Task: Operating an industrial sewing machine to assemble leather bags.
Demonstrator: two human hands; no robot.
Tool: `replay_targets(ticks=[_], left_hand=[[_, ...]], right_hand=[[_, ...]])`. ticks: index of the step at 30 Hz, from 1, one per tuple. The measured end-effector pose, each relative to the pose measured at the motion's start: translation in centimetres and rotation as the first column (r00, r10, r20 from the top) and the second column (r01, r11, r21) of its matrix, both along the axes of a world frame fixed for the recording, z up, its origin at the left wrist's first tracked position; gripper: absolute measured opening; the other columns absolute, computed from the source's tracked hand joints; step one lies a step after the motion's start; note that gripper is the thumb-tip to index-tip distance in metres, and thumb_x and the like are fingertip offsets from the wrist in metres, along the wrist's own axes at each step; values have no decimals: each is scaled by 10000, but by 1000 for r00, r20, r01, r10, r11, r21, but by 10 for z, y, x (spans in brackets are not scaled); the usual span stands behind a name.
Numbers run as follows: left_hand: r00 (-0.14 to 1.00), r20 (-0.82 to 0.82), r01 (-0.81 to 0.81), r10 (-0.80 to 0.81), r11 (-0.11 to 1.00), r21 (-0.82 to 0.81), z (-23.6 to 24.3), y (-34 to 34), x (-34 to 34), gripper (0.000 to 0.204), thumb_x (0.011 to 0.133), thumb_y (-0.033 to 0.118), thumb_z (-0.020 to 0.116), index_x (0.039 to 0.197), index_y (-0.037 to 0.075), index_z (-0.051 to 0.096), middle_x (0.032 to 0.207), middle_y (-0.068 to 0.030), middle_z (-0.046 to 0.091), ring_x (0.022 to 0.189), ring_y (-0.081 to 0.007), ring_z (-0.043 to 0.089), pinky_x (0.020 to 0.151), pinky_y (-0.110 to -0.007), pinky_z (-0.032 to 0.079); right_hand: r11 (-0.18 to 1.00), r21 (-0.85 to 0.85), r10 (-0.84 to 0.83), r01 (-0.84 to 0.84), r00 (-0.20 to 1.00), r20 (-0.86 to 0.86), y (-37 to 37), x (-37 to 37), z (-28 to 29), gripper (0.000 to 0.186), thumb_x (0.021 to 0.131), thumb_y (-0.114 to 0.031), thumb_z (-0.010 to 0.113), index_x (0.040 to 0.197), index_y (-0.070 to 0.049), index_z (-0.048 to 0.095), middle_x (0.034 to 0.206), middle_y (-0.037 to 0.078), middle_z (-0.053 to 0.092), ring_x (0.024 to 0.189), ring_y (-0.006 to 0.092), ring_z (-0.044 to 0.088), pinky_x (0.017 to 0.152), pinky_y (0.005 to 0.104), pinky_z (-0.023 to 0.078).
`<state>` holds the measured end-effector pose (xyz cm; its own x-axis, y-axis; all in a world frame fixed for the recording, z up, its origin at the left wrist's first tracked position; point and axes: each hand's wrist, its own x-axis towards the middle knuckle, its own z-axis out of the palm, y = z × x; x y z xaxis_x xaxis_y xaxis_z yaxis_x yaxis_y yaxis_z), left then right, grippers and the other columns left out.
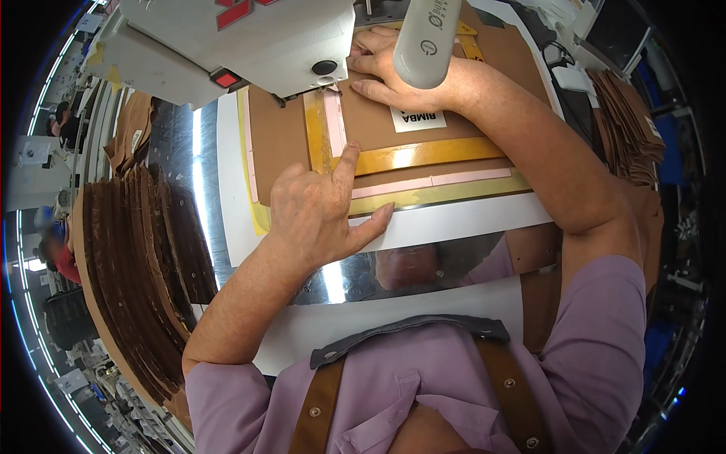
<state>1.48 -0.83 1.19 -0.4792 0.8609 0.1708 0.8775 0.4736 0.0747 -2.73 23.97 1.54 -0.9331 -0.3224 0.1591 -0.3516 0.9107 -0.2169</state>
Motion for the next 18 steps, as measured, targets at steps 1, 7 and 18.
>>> replay_targets(ticks=[1,7,18], left_hand=[[1000,-5,5,-5,1000,3,-1,-1,3,774,797,498,756,1317,-57,613,639,-94,640,521,-250,577,610,-363,427],[999,12,49,-51,995,84,-7,-13,17,879,790,490,770,1406,-85,520,651,-76,625,529,-247,581,618,-363,430],[996,38,78,-81,994,80,-2,-25,42,928,779,502,784,1424,-101,496,581,-33,566,488,-211,548,575,-348,395]], right_hand=[[1000,22,-16,16,1000,16,1,4,-2,401,1011,-321,571,1261,-31,690,1376,159,567,1275,324,559,1126,431,423],[999,33,17,-14,997,-71,-6,26,-3,445,985,-294,614,1346,-36,631,1312,148,589,1211,328,587,1067,439,474],[996,50,74,-68,989,-131,-17,53,-8,501,987,-339,599,1333,23,623,1348,149,558,1270,284,529,1068,440,456]])
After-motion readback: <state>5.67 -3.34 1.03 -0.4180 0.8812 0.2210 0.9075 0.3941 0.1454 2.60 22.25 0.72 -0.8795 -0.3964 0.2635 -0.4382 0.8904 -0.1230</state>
